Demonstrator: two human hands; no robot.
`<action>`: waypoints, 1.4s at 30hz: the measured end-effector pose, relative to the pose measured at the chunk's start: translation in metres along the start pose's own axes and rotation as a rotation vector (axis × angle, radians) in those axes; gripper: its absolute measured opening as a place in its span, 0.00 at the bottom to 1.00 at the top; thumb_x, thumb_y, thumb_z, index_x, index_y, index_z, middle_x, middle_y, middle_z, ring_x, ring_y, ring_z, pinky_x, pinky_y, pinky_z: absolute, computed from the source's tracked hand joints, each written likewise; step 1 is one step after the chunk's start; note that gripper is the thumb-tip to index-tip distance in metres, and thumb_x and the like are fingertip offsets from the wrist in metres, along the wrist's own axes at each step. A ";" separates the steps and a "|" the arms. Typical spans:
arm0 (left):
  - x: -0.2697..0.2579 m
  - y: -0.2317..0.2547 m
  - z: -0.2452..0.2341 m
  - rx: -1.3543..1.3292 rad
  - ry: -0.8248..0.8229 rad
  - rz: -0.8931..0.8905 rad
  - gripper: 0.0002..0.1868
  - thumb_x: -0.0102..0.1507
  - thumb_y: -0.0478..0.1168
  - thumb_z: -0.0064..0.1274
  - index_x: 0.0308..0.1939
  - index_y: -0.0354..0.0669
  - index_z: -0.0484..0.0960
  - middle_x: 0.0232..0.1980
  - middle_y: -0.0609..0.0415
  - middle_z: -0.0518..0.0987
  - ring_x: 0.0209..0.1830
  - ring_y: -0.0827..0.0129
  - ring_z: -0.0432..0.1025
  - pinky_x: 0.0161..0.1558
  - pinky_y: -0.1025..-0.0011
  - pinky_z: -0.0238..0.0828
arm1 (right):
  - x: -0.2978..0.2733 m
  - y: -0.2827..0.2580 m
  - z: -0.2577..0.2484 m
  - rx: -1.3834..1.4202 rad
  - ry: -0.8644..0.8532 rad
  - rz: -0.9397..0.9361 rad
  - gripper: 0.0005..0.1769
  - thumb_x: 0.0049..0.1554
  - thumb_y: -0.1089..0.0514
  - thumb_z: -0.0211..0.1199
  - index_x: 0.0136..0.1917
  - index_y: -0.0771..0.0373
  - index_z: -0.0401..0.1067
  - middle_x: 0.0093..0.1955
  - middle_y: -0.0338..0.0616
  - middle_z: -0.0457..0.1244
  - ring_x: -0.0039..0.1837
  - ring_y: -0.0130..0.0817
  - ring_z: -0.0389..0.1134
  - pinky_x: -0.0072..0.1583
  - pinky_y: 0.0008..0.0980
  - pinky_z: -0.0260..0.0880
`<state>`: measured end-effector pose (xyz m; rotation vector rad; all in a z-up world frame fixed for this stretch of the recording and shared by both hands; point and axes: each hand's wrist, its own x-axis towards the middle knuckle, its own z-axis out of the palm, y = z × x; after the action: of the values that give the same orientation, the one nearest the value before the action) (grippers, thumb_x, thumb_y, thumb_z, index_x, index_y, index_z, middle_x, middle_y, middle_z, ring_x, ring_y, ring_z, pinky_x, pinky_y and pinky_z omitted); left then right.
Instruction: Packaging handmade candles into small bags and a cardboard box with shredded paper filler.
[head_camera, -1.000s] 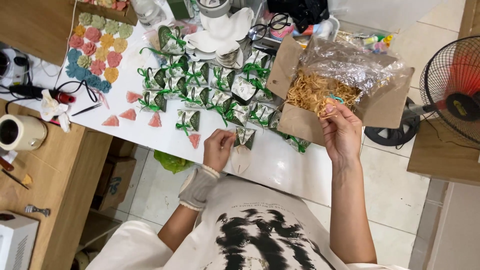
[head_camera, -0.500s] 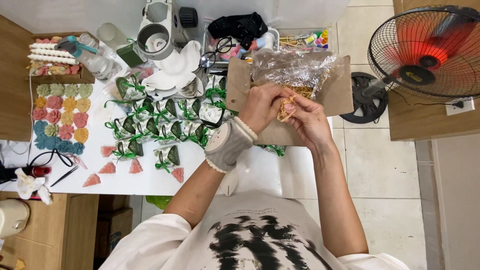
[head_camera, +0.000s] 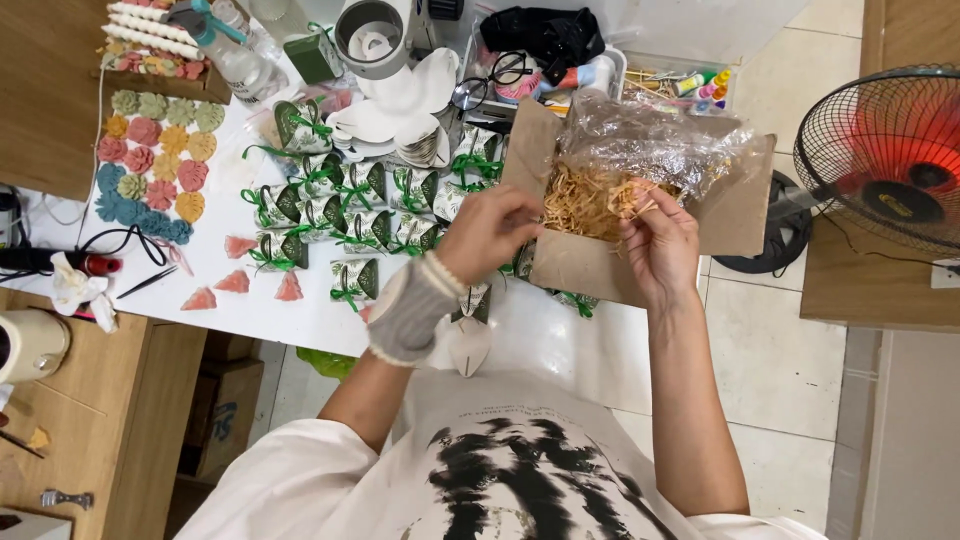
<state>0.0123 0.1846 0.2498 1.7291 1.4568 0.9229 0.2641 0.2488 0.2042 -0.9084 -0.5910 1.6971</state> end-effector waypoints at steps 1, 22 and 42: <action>-0.016 -0.008 -0.011 0.060 -0.091 -0.106 0.11 0.59 0.38 0.64 0.43 0.36 0.86 0.41 0.48 0.84 0.37 0.64 0.80 0.42 0.68 0.79 | 0.001 -0.002 -0.003 0.005 0.010 -0.001 0.12 0.64 0.69 0.58 0.61 0.74 0.73 0.48 0.49 0.70 0.43 0.27 0.71 0.46 0.22 0.77; -0.095 -0.095 0.021 0.285 0.154 -0.042 0.35 0.52 0.39 0.63 0.63 0.37 0.72 0.54 0.38 0.77 0.50 0.49 0.74 0.53 0.56 0.73 | -0.010 -0.014 -0.012 0.034 0.018 -0.007 0.12 0.65 0.71 0.55 0.60 0.75 0.74 0.51 0.51 0.69 0.45 0.29 0.72 0.48 0.24 0.78; 0.128 0.042 0.022 0.189 -0.141 0.035 0.24 0.52 0.47 0.56 0.43 0.29 0.83 0.38 0.33 0.83 0.42 0.45 0.80 0.49 0.56 0.75 | -0.042 -0.097 0.091 -1.962 -0.817 -1.062 0.13 0.52 0.64 0.64 0.51 0.67 0.79 0.49 0.42 0.72 0.54 0.36 0.68 0.58 0.40 0.63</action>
<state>0.0673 0.3040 0.2858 1.9209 1.4635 0.6832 0.2520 0.2433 0.3426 -0.6476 -2.8193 -0.0698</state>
